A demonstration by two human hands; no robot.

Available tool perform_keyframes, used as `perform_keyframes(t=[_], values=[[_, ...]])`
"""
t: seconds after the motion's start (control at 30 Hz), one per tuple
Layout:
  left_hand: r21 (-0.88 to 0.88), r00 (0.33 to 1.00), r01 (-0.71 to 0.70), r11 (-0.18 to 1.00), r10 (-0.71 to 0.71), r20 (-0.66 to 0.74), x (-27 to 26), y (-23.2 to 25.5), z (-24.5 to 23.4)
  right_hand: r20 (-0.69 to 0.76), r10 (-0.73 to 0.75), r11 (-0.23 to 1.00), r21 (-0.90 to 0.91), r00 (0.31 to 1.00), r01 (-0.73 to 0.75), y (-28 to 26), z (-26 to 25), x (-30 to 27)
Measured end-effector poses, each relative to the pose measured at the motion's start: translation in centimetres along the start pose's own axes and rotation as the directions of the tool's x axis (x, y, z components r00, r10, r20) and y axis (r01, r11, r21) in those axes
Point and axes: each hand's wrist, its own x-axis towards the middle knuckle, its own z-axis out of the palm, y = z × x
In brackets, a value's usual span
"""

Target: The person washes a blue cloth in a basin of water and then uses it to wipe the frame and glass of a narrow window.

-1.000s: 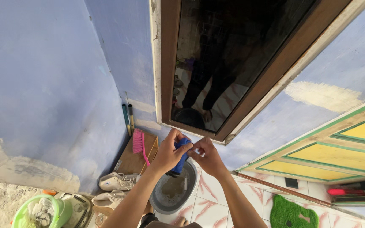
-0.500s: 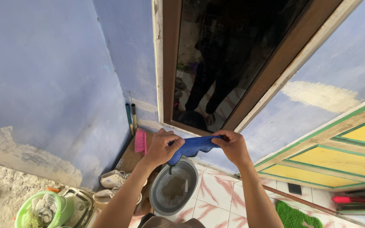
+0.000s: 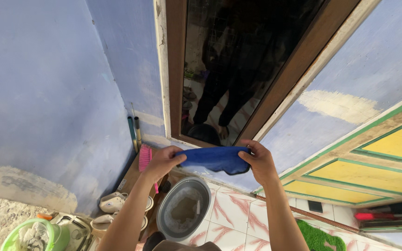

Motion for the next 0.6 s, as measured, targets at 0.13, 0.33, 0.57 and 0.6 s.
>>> perform_keyframes(t=[0.13,0.33,0.57,0.6], values=[[-0.109,0.992,-0.09,0.99,0.08,-0.094,1.9,-1.9,0.3,0.065,0.118,0.978,0.165,0.991,-0.127,1.7,-1.5,0.4],[0.271,0.965,-0.191,0.943,0.231,-0.123,4.5,-2.0,-0.3,0.1,0.175,0.907,0.371,0.979,-0.2,5.6,-0.5,0.9],[0.473,0.91,-0.128,0.872,0.293,-0.293,7.4,3.1,3.2,-0.113,0.263,0.858,0.482,0.958,-0.178,4.1,5.5,1.7],[0.413,0.947,-0.156,0.897,0.255,-0.194,7.2,4.5,4.4,-0.081,0.229,0.833,0.532,0.97,-0.152,4.4,6.7,1.7]])
